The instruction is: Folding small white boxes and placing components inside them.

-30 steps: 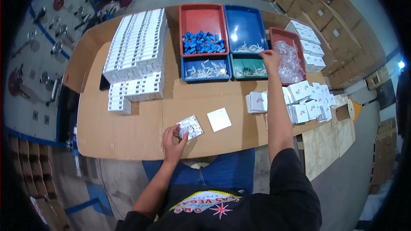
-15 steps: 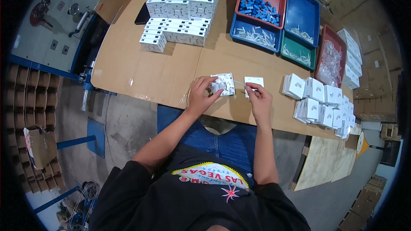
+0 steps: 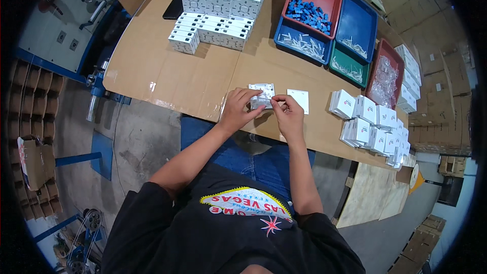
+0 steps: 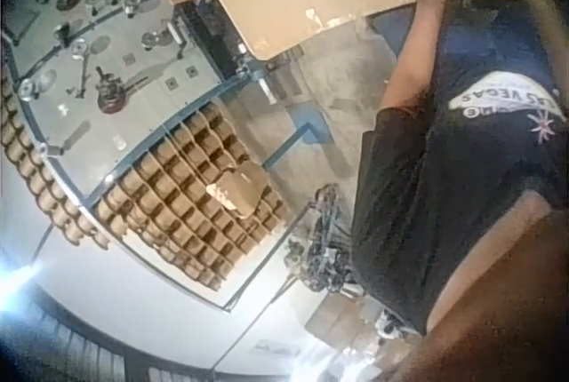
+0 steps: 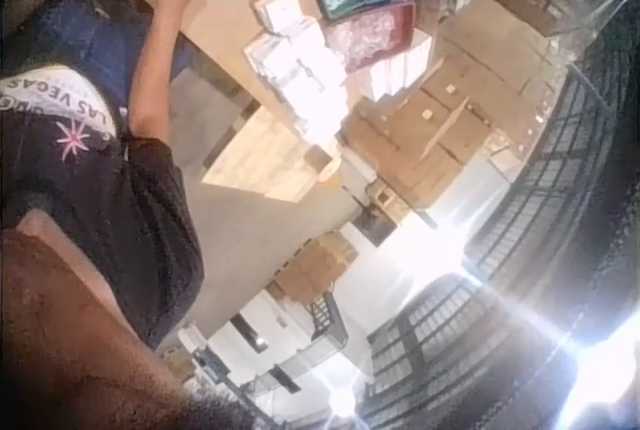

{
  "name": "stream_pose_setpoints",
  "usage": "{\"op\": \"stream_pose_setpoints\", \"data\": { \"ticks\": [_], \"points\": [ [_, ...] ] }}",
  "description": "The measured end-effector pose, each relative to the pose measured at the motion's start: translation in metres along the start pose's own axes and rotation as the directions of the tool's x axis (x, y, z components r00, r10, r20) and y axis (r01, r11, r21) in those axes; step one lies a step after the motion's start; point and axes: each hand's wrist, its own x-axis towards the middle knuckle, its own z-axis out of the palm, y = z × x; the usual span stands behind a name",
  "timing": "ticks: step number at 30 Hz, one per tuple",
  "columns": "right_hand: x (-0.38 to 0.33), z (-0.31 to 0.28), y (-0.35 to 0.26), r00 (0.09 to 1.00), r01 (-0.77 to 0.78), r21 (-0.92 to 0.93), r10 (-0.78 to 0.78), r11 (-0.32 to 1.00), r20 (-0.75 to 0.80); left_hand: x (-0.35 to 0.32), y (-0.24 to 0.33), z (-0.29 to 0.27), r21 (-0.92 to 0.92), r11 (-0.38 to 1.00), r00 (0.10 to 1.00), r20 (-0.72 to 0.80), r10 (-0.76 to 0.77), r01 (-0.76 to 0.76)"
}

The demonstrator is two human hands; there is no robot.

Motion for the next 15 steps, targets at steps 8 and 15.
{"op": "stream_pose_setpoints", "data": {
  "ticks": [8,15],
  "points": [
    [0.000,0.023,0.007,0.998,0.055,0.037,-0.057,0.998,0.034,-0.003,-0.008,0.003,-0.034,0.999,1.000,-0.006,0.030,-0.030],
    [0.000,0.011,0.011,0.984,0.057,-0.085,-0.042,0.995,0.171,-0.003,-0.009,0.002,-0.054,0.999,1.000,-0.010,0.003,-0.003]
  ]
}}
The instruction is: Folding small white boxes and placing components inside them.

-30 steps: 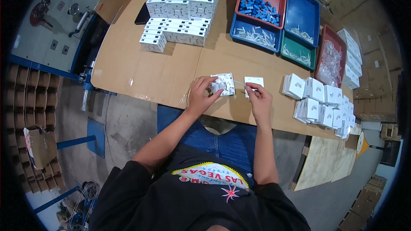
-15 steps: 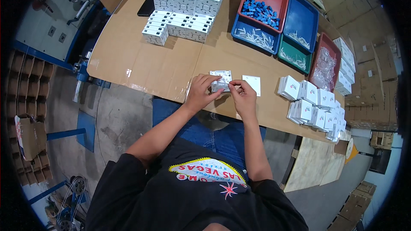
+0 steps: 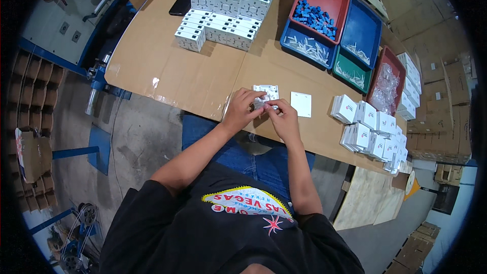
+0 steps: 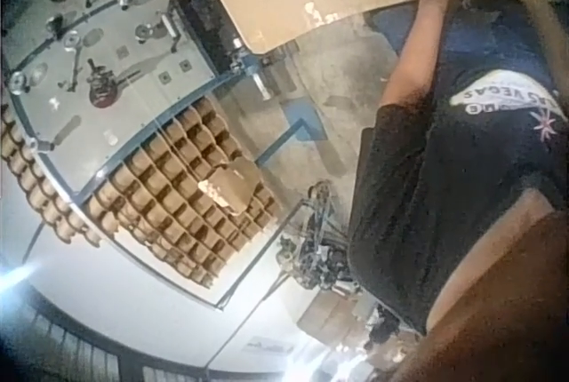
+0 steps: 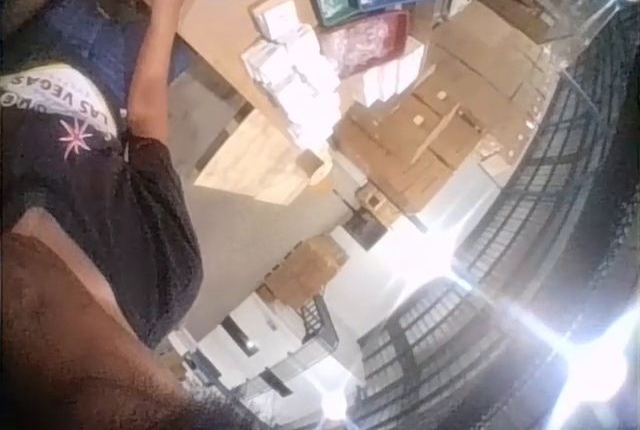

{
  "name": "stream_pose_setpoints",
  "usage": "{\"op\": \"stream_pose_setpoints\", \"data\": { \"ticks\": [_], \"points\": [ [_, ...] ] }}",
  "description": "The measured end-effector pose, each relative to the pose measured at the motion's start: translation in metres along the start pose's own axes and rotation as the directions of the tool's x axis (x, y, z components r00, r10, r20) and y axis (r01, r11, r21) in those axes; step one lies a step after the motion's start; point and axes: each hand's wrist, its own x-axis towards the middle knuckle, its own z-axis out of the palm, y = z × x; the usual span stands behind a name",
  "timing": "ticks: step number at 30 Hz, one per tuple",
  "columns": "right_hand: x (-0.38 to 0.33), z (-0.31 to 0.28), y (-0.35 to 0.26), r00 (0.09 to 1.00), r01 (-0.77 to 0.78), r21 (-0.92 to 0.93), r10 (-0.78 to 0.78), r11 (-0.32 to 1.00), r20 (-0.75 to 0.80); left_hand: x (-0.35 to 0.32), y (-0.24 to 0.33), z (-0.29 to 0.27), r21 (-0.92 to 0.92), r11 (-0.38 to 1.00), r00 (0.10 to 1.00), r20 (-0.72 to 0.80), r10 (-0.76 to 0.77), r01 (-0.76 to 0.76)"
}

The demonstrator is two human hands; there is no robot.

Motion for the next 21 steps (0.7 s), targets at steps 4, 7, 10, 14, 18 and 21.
{"op": "stream_pose_setpoints", "data": {
  "ticks": [4,7,10,14,18,21],
  "points": [
    [0.004,-0.020,-0.003,0.997,-0.019,0.047,0.015,0.999,0.072,0.007,0.024,-0.012,-0.178,0.950,0.959,0.172,-0.226,0.256],
    [0.006,-0.031,-0.016,0.984,0.034,0.076,-0.046,0.997,0.170,-0.002,0.022,-0.006,-0.444,0.731,0.855,0.284,-0.434,0.518],
    [0.006,-0.043,-0.032,0.968,0.048,-0.005,-0.045,0.999,0.245,-0.001,0.026,-0.003,-0.587,0.522,0.773,0.338,-0.537,0.619],
    [0.006,-0.057,-0.066,0.968,0.112,-0.085,-0.090,0.990,0.236,0.009,0.049,-0.008,-0.677,0.535,0.821,0.187,-0.539,0.505],
    [0.006,-0.067,-0.102,0.965,0.220,-0.305,-0.160,0.927,0.209,0.023,0.078,-0.017,-0.695,0.475,0.776,0.193,-0.600,0.540],
    [0.007,-0.074,-0.113,0.942,0.317,-0.385,-0.243,0.867,0.229,0.027,0.087,-0.021,-0.632,0.664,0.865,0.019,-0.502,0.399]
  ]
}}
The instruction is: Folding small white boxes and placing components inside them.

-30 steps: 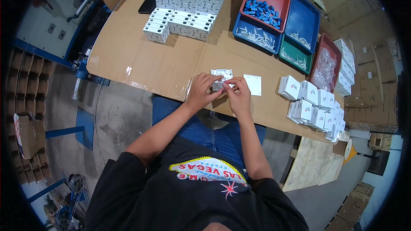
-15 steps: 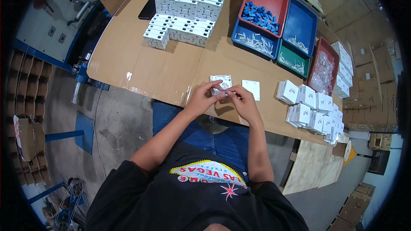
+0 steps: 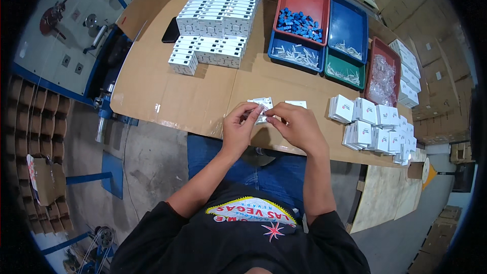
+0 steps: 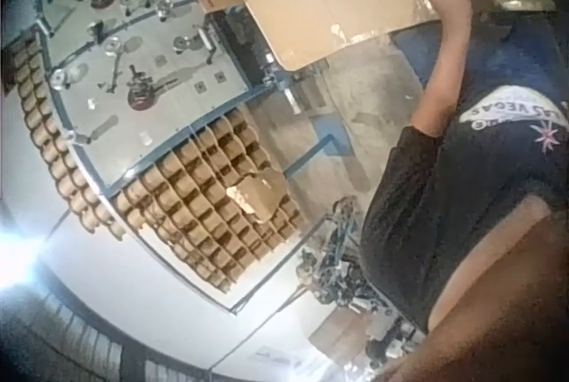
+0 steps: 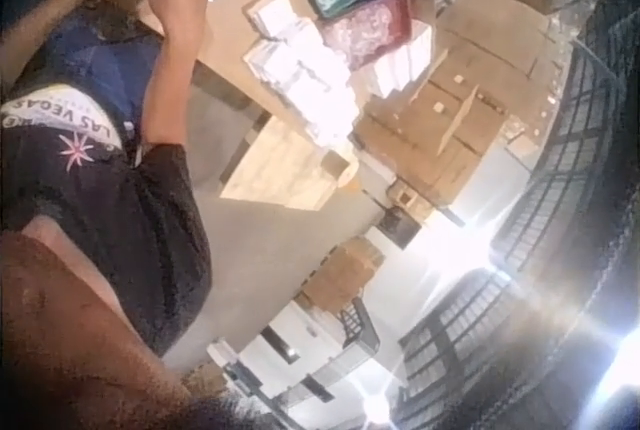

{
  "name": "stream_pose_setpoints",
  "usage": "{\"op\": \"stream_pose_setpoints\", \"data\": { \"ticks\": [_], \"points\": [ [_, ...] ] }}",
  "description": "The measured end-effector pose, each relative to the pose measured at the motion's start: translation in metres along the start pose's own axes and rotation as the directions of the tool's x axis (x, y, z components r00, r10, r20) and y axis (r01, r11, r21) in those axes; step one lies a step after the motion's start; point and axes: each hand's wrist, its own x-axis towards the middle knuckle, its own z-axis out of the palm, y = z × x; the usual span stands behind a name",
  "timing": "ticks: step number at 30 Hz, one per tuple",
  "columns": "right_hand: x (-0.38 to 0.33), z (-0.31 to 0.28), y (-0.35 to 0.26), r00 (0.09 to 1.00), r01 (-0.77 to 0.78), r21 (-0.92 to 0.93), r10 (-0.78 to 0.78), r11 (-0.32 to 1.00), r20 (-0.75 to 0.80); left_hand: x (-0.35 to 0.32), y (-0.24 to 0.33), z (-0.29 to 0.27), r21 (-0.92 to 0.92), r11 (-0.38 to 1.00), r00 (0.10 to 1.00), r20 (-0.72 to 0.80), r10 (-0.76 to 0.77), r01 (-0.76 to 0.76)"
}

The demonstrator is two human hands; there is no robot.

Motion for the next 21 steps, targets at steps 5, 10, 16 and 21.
{"op": "stream_pose_setpoints", "data": {
  "ticks": [5,10,16,21],
  "points": [
    [0.002,-0.005,-0.002,0.983,0.112,0.254,-0.070,0.961,-0.171,0.000,0.015,0.004,-0.157,0.987,1.000,-0.027,0.012,-0.016],
    [0.000,-0.012,-0.010,0.992,0.020,0.330,0.021,0.944,-0.122,-0.002,0.029,0.009,-0.154,0.987,0.999,-0.029,0.031,-0.035],
    [-0.008,-0.001,-0.004,0.977,-0.044,0.559,0.153,0.828,-0.151,-0.002,0.046,0.012,-0.119,0.993,1.000,0.003,0.001,0.000],
    [-0.012,-0.001,-0.010,0.960,-0.069,0.738,0.245,0.671,-0.133,-0.007,0.053,0.017,-0.115,0.993,0.999,-0.017,0.039,-0.040]
  ]
}}
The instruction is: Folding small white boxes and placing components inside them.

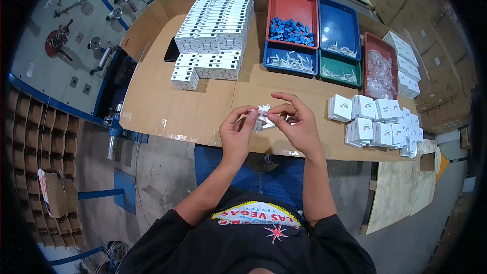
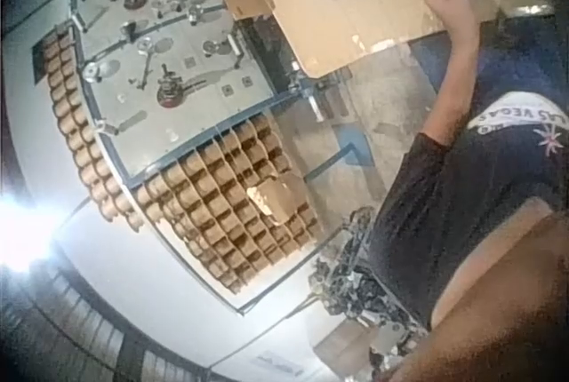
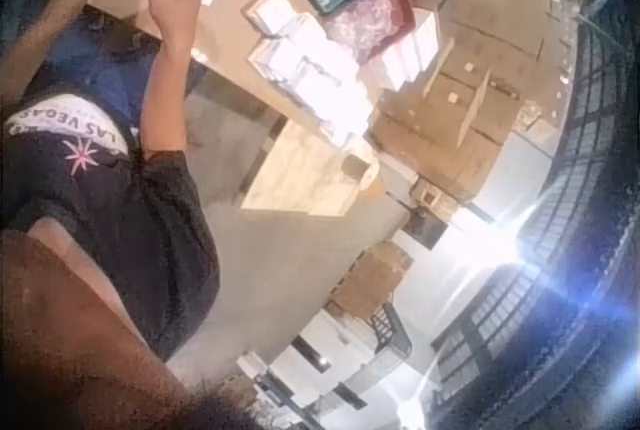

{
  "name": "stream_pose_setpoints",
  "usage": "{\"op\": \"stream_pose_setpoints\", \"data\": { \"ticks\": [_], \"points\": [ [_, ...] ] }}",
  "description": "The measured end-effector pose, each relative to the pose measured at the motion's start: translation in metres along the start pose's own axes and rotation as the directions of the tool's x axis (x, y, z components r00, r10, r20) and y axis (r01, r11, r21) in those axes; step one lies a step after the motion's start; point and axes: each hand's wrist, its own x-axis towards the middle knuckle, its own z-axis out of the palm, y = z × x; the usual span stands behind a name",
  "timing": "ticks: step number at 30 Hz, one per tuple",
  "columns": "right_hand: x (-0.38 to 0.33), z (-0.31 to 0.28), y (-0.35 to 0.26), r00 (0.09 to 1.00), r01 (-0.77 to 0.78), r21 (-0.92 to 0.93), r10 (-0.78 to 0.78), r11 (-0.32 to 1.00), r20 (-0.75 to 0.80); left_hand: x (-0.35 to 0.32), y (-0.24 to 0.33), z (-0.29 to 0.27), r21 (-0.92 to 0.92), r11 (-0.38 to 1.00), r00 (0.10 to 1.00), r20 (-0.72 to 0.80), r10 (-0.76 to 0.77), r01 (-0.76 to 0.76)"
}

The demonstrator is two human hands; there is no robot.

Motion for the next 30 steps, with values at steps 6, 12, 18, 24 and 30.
{"op": "stream_pose_setpoints", "data": {
  "ticks": [6,12,18,24,30],
  "points": [
    [-0.006,0.002,0.007,0.999,0.025,-0.049,-0.026,0.998,-0.024,-0.002,0.010,0.001,-0.075,0.995,0.997,-0.029,-0.065,0.062],
    [-0.008,0.010,0.007,0.998,0.023,0.010,-0.023,1.000,-0.057,-0.007,0.022,0.004,-0.078,0.986,0.989,-0.008,-0.148,0.147],
    [-0.008,0.017,0.014,0.995,0.013,0.060,-0.007,0.998,-0.101,-0.007,0.012,-0.003,-0.085,0.993,0.997,0.009,-0.077,0.077],
    [-0.010,0.017,0.001,0.998,-0.047,0.096,0.051,0.994,-0.043,-0.004,0.014,-0.005,-0.062,0.996,0.998,-0.003,-0.064,0.064],
    [-0.007,0.017,0.010,0.997,0.006,0.084,0.001,0.996,-0.083,-0.001,0.021,0.002,-0.047,0.998,0.999,0.019,-0.027,0.028]
  ]
}}
